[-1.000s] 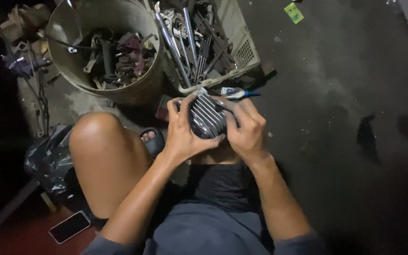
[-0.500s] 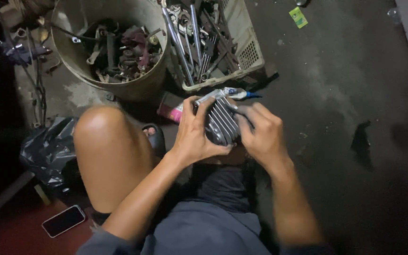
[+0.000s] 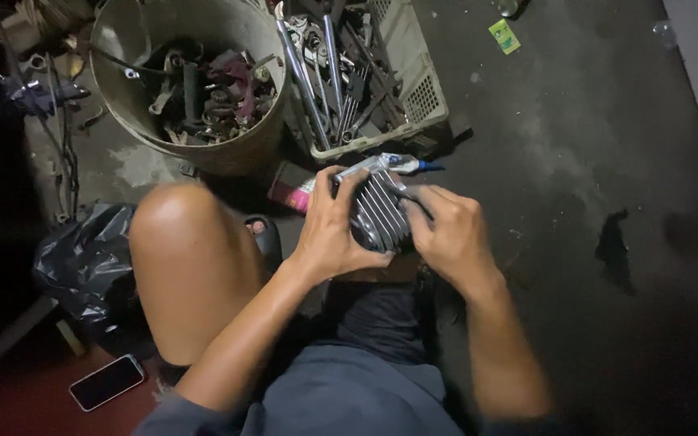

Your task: The person sits on the floor and scrubs a metal engine cylinder head with a grey abrasive pad. They rotate the part to clean the fins and the flat face, then wipe it with a cloth.

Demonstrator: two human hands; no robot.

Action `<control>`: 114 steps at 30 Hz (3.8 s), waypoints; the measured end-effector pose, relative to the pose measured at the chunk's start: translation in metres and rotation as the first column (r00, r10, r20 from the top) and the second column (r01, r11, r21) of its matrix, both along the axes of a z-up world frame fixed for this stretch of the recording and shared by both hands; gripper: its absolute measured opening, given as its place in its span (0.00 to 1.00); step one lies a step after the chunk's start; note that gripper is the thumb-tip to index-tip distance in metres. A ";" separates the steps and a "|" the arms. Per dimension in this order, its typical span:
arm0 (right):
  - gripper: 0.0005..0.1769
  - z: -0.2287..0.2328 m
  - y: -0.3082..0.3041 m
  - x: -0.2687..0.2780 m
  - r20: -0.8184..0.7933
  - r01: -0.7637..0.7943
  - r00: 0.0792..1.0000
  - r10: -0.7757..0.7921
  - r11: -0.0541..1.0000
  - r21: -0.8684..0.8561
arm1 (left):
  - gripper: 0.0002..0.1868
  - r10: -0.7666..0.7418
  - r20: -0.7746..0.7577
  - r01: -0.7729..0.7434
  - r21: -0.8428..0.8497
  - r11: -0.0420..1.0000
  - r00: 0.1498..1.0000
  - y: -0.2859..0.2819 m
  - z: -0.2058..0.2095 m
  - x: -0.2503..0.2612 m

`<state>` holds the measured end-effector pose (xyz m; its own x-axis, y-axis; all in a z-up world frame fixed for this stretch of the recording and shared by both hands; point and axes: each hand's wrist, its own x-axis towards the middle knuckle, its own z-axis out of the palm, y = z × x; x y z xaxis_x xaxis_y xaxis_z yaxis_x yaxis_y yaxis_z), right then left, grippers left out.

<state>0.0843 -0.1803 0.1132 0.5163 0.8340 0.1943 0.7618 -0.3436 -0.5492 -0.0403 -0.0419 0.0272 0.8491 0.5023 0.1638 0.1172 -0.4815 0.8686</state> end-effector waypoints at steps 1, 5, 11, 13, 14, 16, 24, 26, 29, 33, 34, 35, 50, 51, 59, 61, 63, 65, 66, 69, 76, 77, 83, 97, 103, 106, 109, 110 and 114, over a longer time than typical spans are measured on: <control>0.06 0.004 0.004 -0.005 0.002 0.001 1.000 -0.001 1.000 0.002 | 0.63 -0.001 0.002 0.001 0.002 1.000 1.000 0.000 0.000 -0.001; 0.05 0.004 0.012 -0.011 0.072 0.004 0.997 -0.007 0.999 0.035 | 0.64 0.012 -0.022 -0.012 -0.005 1.000 1.000 0.006 -0.002 -0.001; 0.06 0.013 -0.010 -0.007 -0.044 0.009 0.999 -0.010 1.000 -0.023 | 0.65 -0.003 -0.018 0.003 0.004 1.000 1.000 0.002 -0.001 0.000; 0.05 0.015 -0.015 -0.008 -0.063 0.023 0.998 -0.025 0.999 -0.042 | 0.65 -0.010 -0.013 0.010 -0.006 1.000 1.000 0.001 -0.002 0.000; 0.05 0.014 -0.016 -0.009 -0.053 0.020 0.998 -0.021 0.999 -0.031 | 0.64 -0.001 -0.014 0.001 -0.037 0.999 1.000 0.002 0.000 -0.001; 0.05 0.009 -0.011 -0.009 -0.042 0.019 0.999 -0.020 1.000 -0.019 | 0.63 0.005 -0.016 -0.006 -0.066 0.998 1.000 0.005 0.002 -0.001; 0.06 -0.027 -0.006 -0.011 0.101 0.027 0.994 -0.046 0.983 0.179 | 0.60 0.066 0.013 -0.065 -0.073 0.995 0.998 0.013 -0.002 0.001; 0.04 -0.042 -0.013 -0.022 0.122 0.042 0.990 -0.074 0.969 0.245 | 0.60 0.079 0.017 -0.077 -0.076 0.994 0.997 0.014 -0.002 0.002; 0.02 -0.097 -0.029 -0.031 0.168 0.044 0.980 -0.111 0.932 0.359 | 0.58 0.092 0.028 -0.089 -0.099 0.991 0.995 0.019 -0.002 0.003; 0.07 -0.188 -0.053 -0.030 0.119 0.119 0.975 -0.185 0.899 0.422 | 0.56 0.080 0.054 -0.075 -0.090 0.993 0.995 0.020 -0.004 0.003; 0.07 -0.176 -0.048 -0.032 0.109 0.125 0.976 -0.186 0.899 0.419 | 0.56 0.079 0.043 -0.075 -0.092 0.993 0.996 0.021 -0.005 0.001; 0.07 -0.163 -0.044 -0.034 0.147 0.144 0.961 -0.233 0.879 0.455 | 0.58 0.091 0.045 -0.085 -0.113 0.990 0.995 0.021 -0.006 0.000; 0.03 -0.017 0.009 -0.018 0.320 0.003 0.936 -0.150 0.909 0.417 | 0.43 0.102 -0.084 -0.130 -0.455 0.881 0.991 0.007 -0.011 0.014; 0.02 -0.012 0.008 -0.017 0.290 0.005 0.951 -0.104 0.946 0.323 | 0.38 0.057 -0.200 -0.149 -0.482 0.863 0.978 0.008 -0.016 0.017; 0.04 -0.004 0.021 -0.008 0.053 -0.006 0.999 -0.004 0.981 0.193 | 0.77 -0.121 -0.031 0.121 -0.025 0.992 0.992 0.020 0.020 0.001; 0.04 -0.001 0.026 -0.009 0.050 -0.022 0.999 0.014 0.986 0.165 | 0.88 -0.133 0.159 0.144 -0.058 0.988 0.978 0.016 0.004 0.000; 0.05 0.003 0.026 -0.009 0.047 -0.020 0.999 0.016 0.996 0.085 | 0.78 -0.018 0.171 0.038 -0.115 0.993 0.985 0.012 -0.023 0.010; 0.05 0.003 0.015 -0.013 0.055 0.011 0.998 -0.014 0.998 0.059 | 0.79 -0.039 0.149 0.053 -0.089 0.995 0.988 0.011 -0.018 0.009; 0.05 0.003 0.013 -0.013 0.073 0.031 0.997 -0.035 0.998 0.049 | 0.80 -0.052 0.135 0.059 -0.048 0.997 0.989 0.015 -0.014 0.010; 0.05 0.001 0.002 -0.012 0.012 0.080 0.997 -0.082 0.990 0.119 | 0.79 -0.114 0.179 0.125 -0.054 0.991 0.977 0.015 -0.028 0.011; 0.10 0.000 -0.015 -0.012 -0.042 0.289 0.956 -0.291 0.903 0.319 | 0.72 0.017 0.332 0.049 -0.189 0.981 0.943 0.009 0.006 0.014; 0.09 -0.001 -0.017 -0.013 -0.022 0.299 0.950 -0.311 0.890 0.344 | 0.71 0.042 0.333 0.033 -0.216 0.976 0.942 0.006 0.011 0.014; 0.08 -0.004 -0.024 -0.022 0.055 0.288 0.942 -0.332 0.879 0.381 | 0.70 0.072 0.270 -0.014 -0.212 0.977 0.960 -0.002 -0.009 0.016; 0.09 -0.014 -0.017 -0.023 0.147 -0.027 0.989 -0.018 0.954 0.298 | 0.72 0.072 0.087 -0.054 -0.196 0.979 0.994 0.001 -0.015 0.008; 0.07 -0.024 -0.037 -0.023 0.093 0.035 0.994 -0.058 0.972 0.234 | 0.75 -0.021 0.189 0.046 -0.128 0.991 0.982 0.003 -0.030 0.007; 0.05 -0.007 -0.014 -0.021 0.219 -0.020 0.975 -0.026 0.978 0.209 | 0.71 -0.131 0.313 0.150 -0.039 0.988 0.941 -0.004 -0.020 0.007; 0.04 0.005 -0.002 -0.015 0.261 0.012 0.964 -0.050 0.989 0.145 | 0.66 -0.199 0.381 0.200 0.040 0.979 0.903 -0.008 -0.026 0.005; 0.06 0.004 0.000 -0.012 0.216 0.076 0.967 -0.132 0.965 0.251 | 0.67 -0.198 0.394 0.205 0.023 0.978 0.898 -0.006 -0.035 0.004; 0.10 -0.006 -0.012 -0.004 -0.041 0.288 0.955 -0.292 0.895 0.341 | 0.67 -0.131 0.433 0.171 -0.054 0.984 0.892 -0.003 -0.046 -0.002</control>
